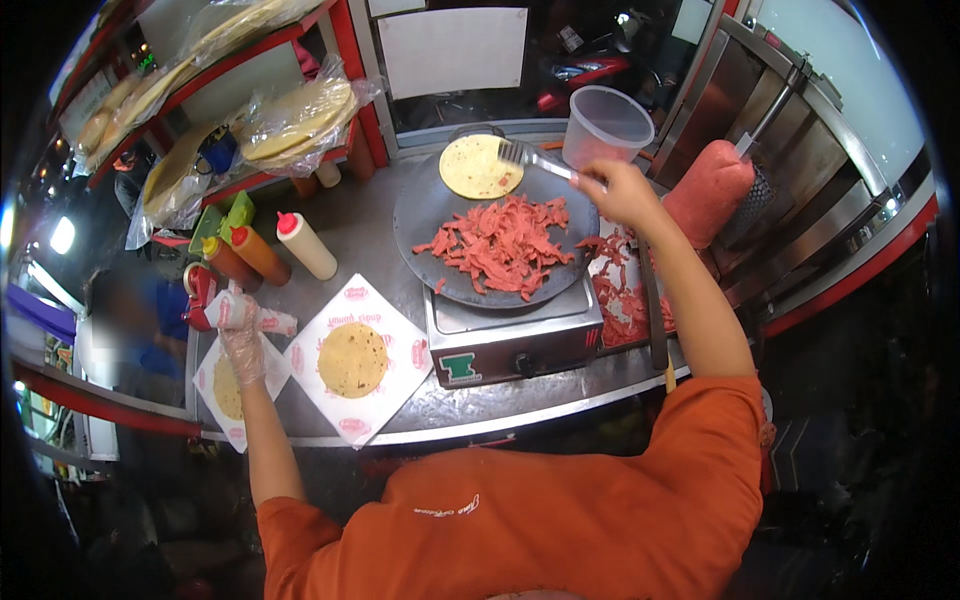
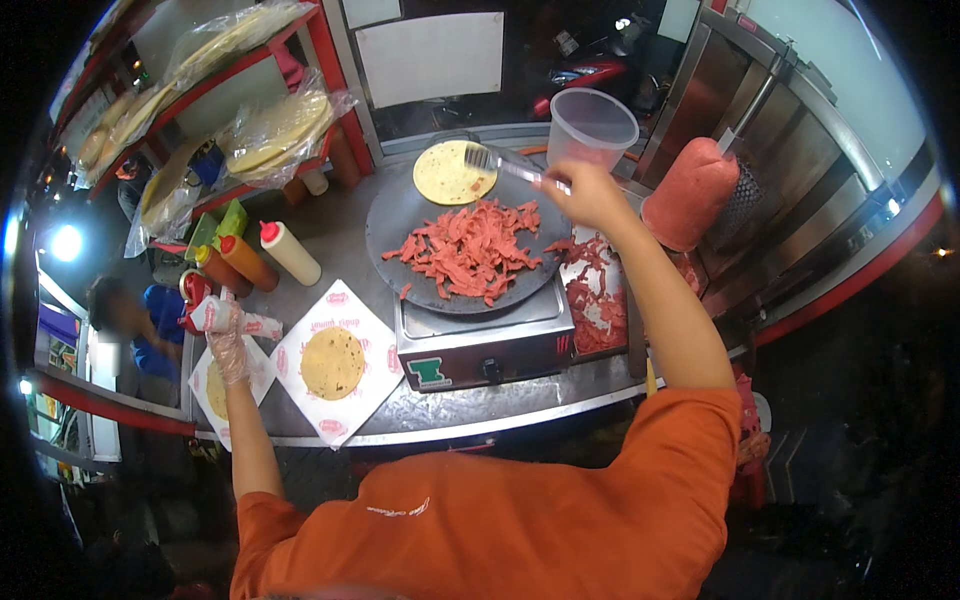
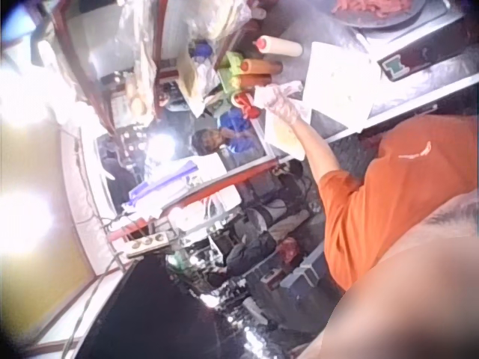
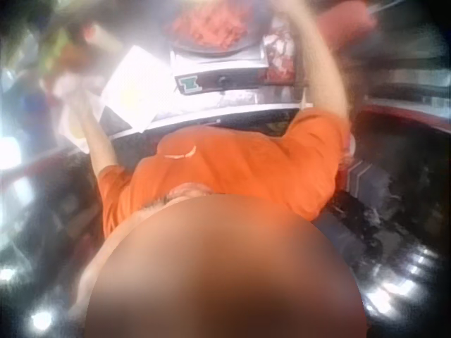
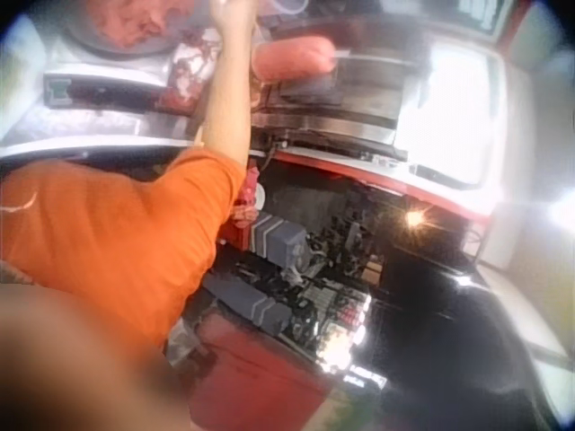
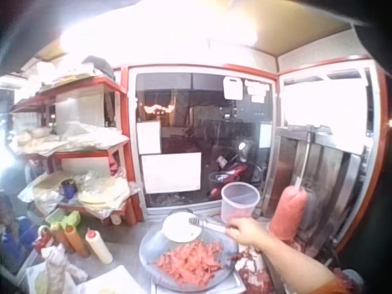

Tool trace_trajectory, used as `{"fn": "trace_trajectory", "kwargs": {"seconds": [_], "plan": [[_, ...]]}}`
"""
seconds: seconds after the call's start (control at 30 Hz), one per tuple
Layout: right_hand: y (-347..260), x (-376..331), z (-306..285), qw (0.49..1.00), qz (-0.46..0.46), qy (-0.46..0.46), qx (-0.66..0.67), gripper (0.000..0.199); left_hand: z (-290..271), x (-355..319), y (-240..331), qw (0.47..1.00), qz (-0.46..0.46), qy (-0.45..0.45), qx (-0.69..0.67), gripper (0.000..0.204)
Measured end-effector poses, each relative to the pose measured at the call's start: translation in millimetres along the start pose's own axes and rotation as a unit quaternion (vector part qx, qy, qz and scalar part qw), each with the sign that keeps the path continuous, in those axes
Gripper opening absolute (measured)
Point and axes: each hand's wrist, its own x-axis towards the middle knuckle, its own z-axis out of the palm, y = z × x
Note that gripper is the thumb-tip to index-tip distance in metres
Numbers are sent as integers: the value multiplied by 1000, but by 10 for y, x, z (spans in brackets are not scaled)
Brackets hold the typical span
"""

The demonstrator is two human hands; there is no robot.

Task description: The person assembles tacos at a street food stall. They place shredded lettuce and sliced meat onto tortillas, add sauces from squeeze bottles, and fold the tortillas into paper wrappers. The person also warms tortillas on a flat griddle and uses tongs to handle the meat.

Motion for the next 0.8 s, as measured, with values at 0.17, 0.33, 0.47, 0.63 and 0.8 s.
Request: {"fn": "trace_trajectory", "kwargs": {"seconds": [0.17, 0.33, 0.47, 0.63, 0.8], "plan": [[-233, -803, -50, 998, 29, 33, -42, 37, -14, 10, -50, 999, -13, -2, -37, 51], [-448, -891, 20, 993, 1, 79, -82, 40, -58, 56, -65, 1000, -4, -4, -13, 50], [-455, -478, 295, 991, 10, 101, -90, 40, -62, 75, -86, 1000, -18, 4, 17, 50], [-436, -495, 254, 994, 10, 38, -102, 36, -61, 73, -127, 997, 5, -32, -73, 49], [-562, -1123, -9, 997, 37, 65, -37, 38, -149, 14, -189, 1000, 8, -2, 13, 49]]}}
